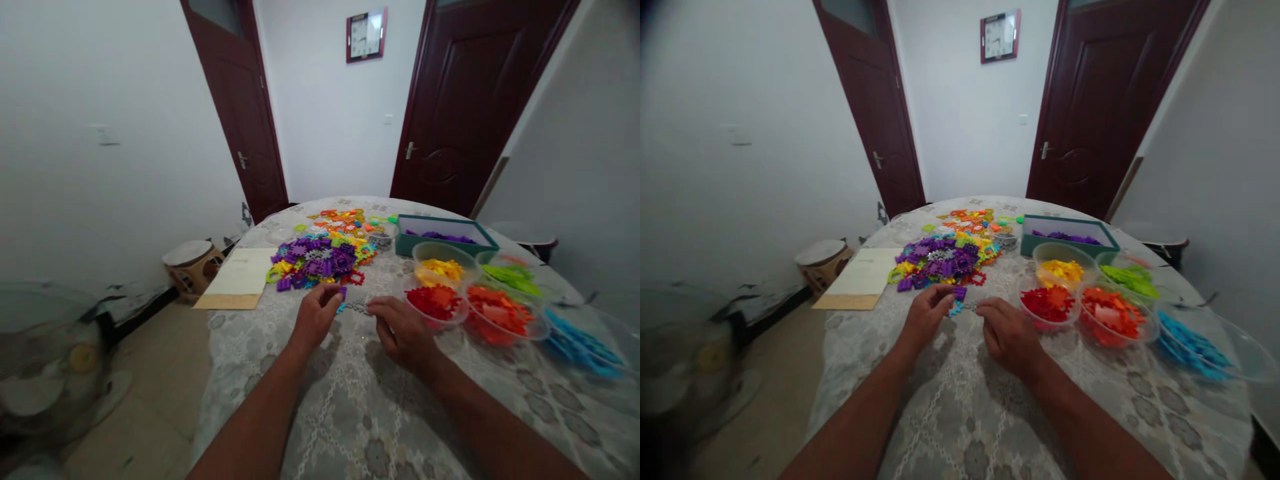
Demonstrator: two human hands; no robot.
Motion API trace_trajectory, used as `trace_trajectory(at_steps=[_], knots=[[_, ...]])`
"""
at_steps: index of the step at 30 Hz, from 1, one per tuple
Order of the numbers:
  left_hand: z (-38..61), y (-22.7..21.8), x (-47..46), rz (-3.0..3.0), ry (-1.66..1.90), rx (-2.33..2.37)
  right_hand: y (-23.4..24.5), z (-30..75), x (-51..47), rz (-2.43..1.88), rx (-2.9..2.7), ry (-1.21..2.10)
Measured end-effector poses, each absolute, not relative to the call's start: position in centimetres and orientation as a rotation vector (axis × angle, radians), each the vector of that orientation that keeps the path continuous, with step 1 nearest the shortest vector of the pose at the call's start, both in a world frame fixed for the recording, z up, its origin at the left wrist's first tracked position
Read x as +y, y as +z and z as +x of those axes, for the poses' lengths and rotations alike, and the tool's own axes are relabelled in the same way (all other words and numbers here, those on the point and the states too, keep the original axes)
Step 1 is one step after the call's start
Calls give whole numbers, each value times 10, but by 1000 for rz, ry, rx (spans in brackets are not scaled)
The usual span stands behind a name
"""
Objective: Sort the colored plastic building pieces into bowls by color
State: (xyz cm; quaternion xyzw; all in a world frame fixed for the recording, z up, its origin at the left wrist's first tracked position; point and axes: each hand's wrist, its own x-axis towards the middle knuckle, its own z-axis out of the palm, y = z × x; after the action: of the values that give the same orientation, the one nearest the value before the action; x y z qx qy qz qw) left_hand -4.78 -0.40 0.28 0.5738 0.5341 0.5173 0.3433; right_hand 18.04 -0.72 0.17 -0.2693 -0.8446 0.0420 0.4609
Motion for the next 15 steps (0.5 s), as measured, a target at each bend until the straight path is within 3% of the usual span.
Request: trace_trajectory(at_steps=[3, 7, 15], knots=[[-79, 2, 7, 1698, 1415, 1701, -19, 164, -11, -632, -2193, 226], [-133, -8, 29, 2009, 1202, 2233, -34, 156, -10, -643, -2236, 333], [-197, -5, 86, 1987, 880, 2521, -50, 155, -6, -737, -2232, 421]])
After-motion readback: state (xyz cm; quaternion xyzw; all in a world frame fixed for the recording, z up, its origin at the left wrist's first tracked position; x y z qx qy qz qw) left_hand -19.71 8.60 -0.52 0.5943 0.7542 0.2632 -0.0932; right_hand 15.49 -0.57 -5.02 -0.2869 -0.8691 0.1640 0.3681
